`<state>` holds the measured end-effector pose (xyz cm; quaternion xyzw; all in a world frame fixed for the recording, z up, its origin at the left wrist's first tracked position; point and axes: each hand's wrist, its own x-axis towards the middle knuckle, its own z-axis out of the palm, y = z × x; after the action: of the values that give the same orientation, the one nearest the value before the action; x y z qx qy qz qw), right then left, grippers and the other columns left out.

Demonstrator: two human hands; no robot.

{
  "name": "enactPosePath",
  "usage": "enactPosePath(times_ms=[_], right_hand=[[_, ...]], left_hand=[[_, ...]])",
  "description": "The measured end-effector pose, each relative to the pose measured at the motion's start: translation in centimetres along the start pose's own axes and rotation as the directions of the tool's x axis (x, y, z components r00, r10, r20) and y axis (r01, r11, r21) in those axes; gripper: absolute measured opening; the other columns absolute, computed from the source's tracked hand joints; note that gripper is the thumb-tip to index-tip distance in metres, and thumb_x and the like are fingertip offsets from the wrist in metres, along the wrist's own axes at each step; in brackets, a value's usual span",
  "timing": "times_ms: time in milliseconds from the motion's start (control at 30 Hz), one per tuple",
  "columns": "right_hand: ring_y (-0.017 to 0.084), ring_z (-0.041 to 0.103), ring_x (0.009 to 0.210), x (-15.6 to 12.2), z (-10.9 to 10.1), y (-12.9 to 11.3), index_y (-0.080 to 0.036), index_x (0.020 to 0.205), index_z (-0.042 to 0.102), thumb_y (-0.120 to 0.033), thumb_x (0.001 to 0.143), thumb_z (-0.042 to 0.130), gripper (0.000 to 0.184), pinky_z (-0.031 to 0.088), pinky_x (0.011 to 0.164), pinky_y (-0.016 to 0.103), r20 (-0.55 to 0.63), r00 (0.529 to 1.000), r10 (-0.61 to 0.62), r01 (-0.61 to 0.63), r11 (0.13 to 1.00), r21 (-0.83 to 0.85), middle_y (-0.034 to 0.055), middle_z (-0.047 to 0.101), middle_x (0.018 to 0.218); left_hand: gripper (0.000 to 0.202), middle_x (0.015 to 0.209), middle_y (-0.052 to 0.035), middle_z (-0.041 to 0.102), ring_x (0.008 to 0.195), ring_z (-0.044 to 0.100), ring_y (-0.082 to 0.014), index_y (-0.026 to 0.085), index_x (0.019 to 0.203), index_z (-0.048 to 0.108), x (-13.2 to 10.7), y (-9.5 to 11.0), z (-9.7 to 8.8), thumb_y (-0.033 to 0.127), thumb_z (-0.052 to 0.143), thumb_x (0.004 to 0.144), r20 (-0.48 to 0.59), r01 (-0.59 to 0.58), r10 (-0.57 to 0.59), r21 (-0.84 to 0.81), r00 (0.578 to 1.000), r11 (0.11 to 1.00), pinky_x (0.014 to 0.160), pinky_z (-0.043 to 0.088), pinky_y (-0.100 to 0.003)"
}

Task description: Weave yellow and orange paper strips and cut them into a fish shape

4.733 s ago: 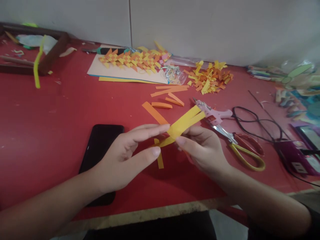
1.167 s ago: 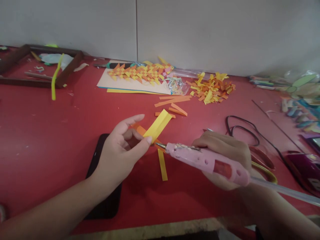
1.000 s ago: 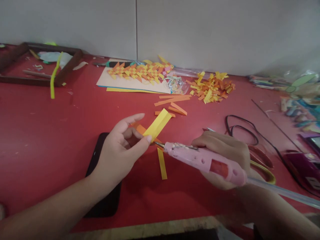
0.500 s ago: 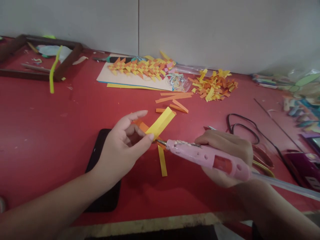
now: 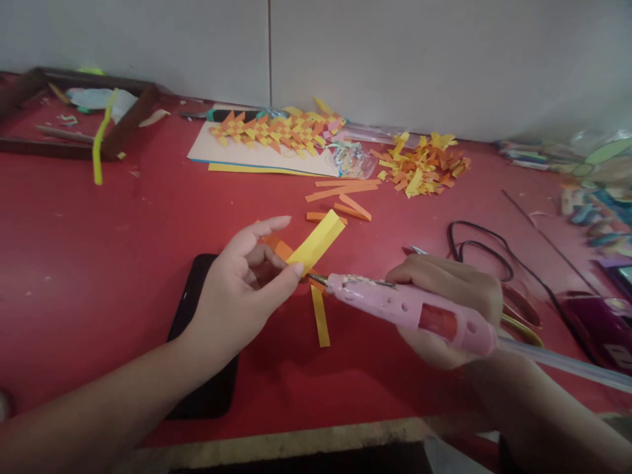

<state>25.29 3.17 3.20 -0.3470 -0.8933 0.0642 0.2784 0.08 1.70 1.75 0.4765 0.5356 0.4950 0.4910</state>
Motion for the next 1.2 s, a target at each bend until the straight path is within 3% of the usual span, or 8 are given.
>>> enactPosePath(times_ms=[600, 833, 1033, 1200], right_hand=[[0.015, 0.045, 0.05, 0.3, -0.2, -0.5, -0.025, 0.083, 0.052, -0.024, 0.074, 0.055, 0.009, 0.043, 0.054, 0.033, -0.012, 1.0, 0.025, -0.025, 0.999, -0.035, -0.0009, 0.055, 0.063], [0.014, 0.046, 0.049, 0.4, -0.3, -0.6, -0.024, 0.08, 0.051, -0.022, 0.073, 0.053, 0.008, 0.037, 0.048, 0.03, -0.015, 1.0, 0.026, -0.026, 0.999, -0.042, -0.0012, 0.055, 0.06], [0.013, 0.046, 0.049, 0.4, -0.2, -0.4, -0.023, 0.08, 0.053, -0.024, 0.074, 0.054, 0.006, 0.039, 0.05, 0.029, -0.011, 1.0, 0.013, -0.013, 0.999, -0.047, -0.0019, 0.056, 0.061], [0.014, 0.053, 0.049, 0.8, -1.6, 0.8, -0.021, 0.08, 0.059, -0.03, 0.08, 0.054, 0.011, 0.04, 0.047, 0.027, 0.033, 0.996, 0.077, -0.073, 0.991, -0.116, 0.0008, 0.062, 0.061]], left_hand=[[0.048, 0.063, 0.0086, 0.054, 0.056, 0.057, -0.0064, 0.022, 0.125, 0.059, 0.0, -0.2, 0.0, 0.021, 0.073, 0.079, -0.007, -0.036, 0.036, 0.028, 0.999, 0.999, 0.055, 0.049, -0.014], [0.048, 0.063, 0.0088, 0.054, 0.054, 0.056, -0.0058, 0.024, 0.125, 0.059, 0.0, -0.3, -0.1, 0.021, 0.073, 0.079, -0.018, -0.031, 0.032, 0.035, 0.999, 0.999, 0.052, 0.047, -0.013], [0.049, 0.065, 0.0084, 0.055, 0.057, 0.058, -0.0058, 0.026, 0.125, 0.06, 0.0, -0.4, -0.1, 0.021, 0.074, 0.079, -0.017, -0.015, 0.015, 0.009, 1.0, 1.0, 0.055, 0.048, -0.013], [0.05, 0.066, 0.0074, 0.055, 0.057, 0.057, -0.0064, 0.025, 0.124, 0.061, 0.2, -0.5, -0.1, 0.022, 0.076, 0.077, -0.024, 0.031, -0.033, -0.077, 0.999, 0.997, 0.053, 0.047, -0.014]])
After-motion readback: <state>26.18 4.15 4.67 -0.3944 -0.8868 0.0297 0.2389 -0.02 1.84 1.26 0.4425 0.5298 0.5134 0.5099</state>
